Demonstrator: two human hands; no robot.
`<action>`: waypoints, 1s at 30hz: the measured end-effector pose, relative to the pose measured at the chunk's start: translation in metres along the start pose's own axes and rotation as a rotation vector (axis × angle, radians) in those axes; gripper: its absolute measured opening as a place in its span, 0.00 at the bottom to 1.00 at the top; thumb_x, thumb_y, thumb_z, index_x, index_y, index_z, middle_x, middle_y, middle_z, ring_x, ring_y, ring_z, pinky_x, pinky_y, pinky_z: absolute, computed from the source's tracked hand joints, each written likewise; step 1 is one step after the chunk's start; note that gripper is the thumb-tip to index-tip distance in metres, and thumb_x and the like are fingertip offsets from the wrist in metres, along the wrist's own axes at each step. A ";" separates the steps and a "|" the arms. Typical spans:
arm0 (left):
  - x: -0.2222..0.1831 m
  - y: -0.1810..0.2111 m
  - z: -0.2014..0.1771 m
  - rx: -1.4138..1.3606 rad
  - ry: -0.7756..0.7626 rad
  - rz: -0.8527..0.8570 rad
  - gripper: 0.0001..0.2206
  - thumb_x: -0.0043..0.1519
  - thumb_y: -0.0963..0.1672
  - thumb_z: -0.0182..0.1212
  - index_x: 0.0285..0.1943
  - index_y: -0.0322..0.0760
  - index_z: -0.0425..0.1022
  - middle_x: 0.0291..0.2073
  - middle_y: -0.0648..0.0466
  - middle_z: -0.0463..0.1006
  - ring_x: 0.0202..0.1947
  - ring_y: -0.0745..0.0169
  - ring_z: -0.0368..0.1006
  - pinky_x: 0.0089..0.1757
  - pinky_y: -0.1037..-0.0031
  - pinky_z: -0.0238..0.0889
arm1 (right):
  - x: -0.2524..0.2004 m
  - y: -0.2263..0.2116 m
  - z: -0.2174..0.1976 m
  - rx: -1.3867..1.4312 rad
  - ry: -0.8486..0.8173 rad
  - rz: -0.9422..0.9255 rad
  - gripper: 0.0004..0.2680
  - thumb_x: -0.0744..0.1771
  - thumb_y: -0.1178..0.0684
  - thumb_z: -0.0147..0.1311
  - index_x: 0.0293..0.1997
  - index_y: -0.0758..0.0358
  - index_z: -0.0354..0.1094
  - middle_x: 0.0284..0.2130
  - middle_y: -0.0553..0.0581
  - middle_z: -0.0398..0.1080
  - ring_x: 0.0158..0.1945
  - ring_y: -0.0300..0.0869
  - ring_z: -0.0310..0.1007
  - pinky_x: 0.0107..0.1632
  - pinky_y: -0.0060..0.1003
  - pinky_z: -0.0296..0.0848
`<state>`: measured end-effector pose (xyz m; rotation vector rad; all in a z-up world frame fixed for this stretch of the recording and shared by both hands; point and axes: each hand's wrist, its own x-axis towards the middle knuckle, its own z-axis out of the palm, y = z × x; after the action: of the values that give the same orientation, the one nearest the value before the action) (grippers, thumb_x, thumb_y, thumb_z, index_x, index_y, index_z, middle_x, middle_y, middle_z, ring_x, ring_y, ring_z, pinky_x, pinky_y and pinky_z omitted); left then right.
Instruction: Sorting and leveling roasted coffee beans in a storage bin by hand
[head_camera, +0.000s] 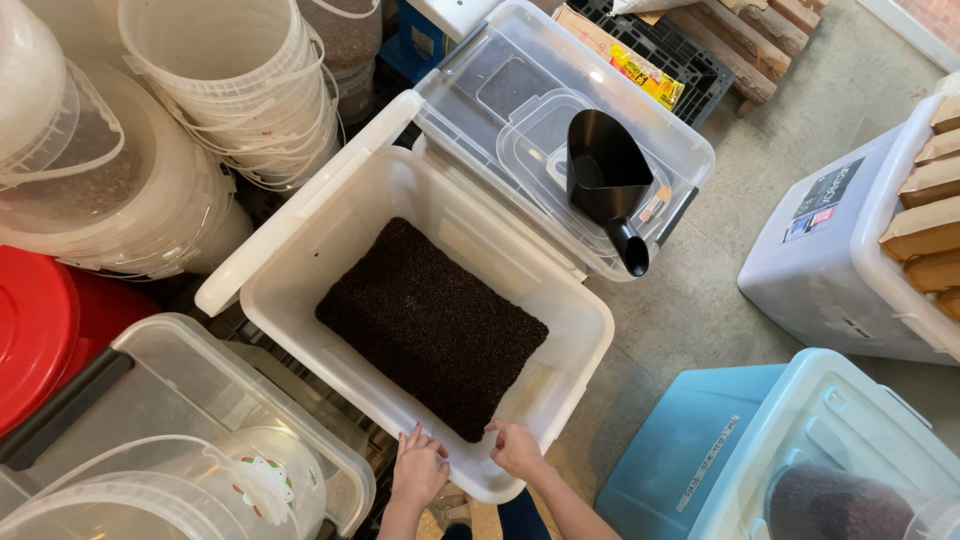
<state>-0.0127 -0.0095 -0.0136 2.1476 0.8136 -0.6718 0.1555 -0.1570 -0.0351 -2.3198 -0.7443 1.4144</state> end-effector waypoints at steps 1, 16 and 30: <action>0.005 -0.002 -0.001 0.006 0.003 0.006 0.08 0.62 0.46 0.61 0.48 0.46 0.79 0.60 0.53 0.74 0.77 0.51 0.46 0.73 0.50 0.28 | 0.005 -0.001 -0.002 -0.012 0.006 -0.025 0.18 0.61 0.64 0.50 0.55 0.57 0.73 0.20 0.48 0.75 0.30 0.41 0.76 0.37 0.38 0.73; -0.001 0.005 -0.006 0.002 0.011 -0.009 0.07 0.61 0.45 0.62 0.46 0.47 0.81 0.60 0.51 0.74 0.76 0.51 0.49 0.74 0.49 0.29 | 0.003 0.002 0.000 -0.031 0.009 0.003 0.17 0.61 0.63 0.52 0.55 0.56 0.72 0.22 0.48 0.74 0.30 0.41 0.76 0.37 0.39 0.72; 0.028 -0.018 0.036 -0.233 0.227 -0.093 0.06 0.57 0.51 0.63 0.42 0.61 0.77 0.49 0.64 0.80 0.67 0.57 0.64 0.70 0.51 0.35 | 0.028 0.044 0.013 0.264 0.229 -0.104 0.19 0.59 0.61 0.65 0.55 0.53 0.76 0.40 0.61 0.69 0.45 0.54 0.73 0.51 0.46 0.74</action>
<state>-0.0142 -0.0190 -0.0620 2.0048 1.0634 -0.3608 0.1658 -0.1770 -0.0841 -2.1564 -0.5649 1.1049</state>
